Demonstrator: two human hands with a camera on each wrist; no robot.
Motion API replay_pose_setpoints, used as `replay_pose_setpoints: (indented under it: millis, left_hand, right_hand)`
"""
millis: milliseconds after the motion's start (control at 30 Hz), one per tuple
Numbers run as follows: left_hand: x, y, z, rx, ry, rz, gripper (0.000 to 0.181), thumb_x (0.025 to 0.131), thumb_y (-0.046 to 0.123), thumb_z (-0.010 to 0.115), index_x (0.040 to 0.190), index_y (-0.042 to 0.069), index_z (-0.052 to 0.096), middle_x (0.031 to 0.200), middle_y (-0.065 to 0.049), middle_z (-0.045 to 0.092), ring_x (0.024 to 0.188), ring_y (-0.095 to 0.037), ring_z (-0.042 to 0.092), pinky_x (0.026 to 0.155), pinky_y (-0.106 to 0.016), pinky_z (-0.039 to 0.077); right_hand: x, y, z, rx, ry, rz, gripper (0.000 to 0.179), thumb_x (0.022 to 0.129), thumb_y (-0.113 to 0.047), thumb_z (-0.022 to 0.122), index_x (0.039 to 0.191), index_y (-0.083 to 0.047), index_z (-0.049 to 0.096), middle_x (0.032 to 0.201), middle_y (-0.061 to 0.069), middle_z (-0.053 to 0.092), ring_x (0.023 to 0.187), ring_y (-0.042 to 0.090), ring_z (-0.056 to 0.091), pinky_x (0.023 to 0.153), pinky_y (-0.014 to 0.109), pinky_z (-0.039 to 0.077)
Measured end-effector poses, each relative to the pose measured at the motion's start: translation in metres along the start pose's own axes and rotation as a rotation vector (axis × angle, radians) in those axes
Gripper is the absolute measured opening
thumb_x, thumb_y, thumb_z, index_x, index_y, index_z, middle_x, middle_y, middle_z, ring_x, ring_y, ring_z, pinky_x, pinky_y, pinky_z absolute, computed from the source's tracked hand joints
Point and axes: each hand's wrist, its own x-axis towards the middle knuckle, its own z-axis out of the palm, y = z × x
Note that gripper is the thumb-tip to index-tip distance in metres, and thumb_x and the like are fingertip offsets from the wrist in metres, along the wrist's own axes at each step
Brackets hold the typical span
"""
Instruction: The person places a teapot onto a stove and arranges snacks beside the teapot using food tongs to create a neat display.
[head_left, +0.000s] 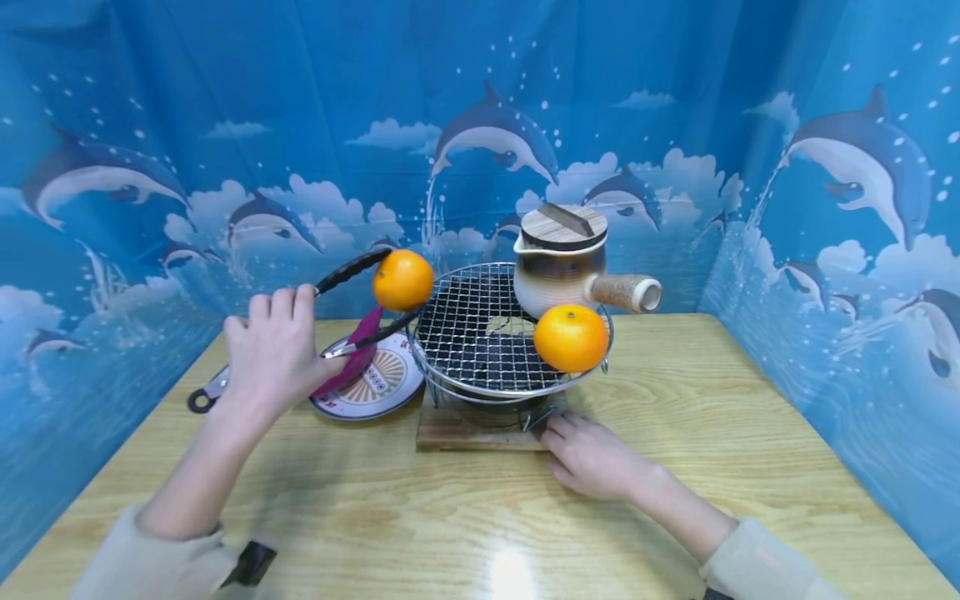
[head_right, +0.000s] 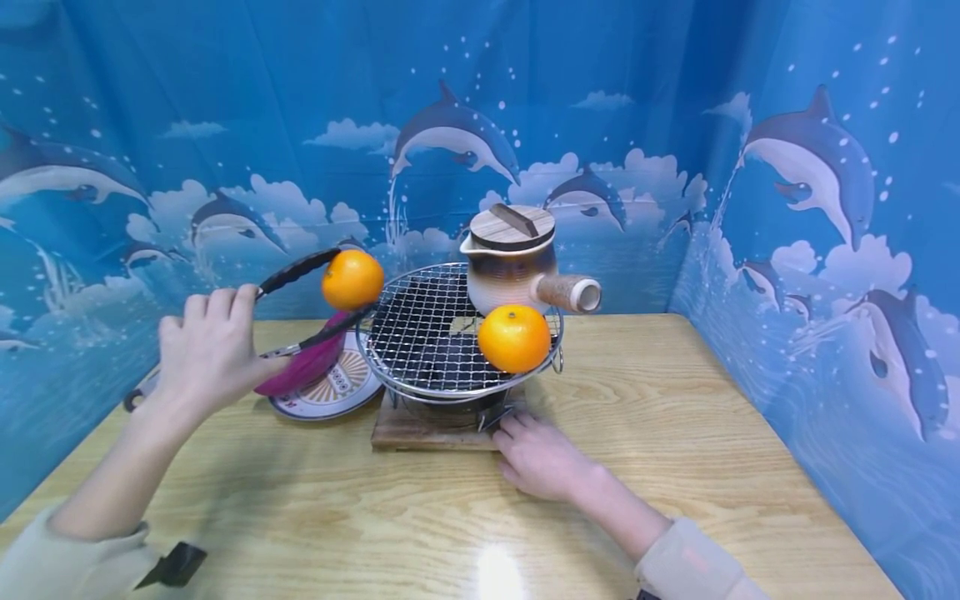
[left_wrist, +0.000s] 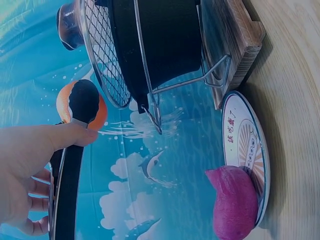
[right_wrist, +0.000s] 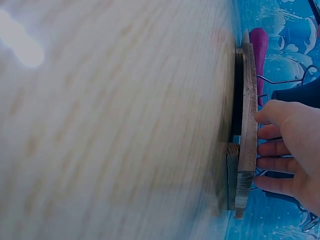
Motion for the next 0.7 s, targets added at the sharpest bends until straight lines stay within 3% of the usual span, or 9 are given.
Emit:
replay_pose_setpoints:
  millis: [700]
  left_hand:
    - [-0.005, 0.012, -0.006, 0.011, 0.04, 0.06, 0.101, 0.057, 0.053, 0.081, 0.129, -0.005, 0.04, 0.12, -0.028, 0.046, 0.104, -0.043, 0.038, 0.074, -0.061, 0.038]
  right_hand:
    - [-0.001, 0.0, -0.002, 0.018, 0.018, -0.01, 0.022, 0.081, -0.025, 0.067, 0.093, -0.008, 0.061, 0.094, 0.006, 0.059, 0.092, 0.025, 0.057, 0.087, 0.039, 0.046]
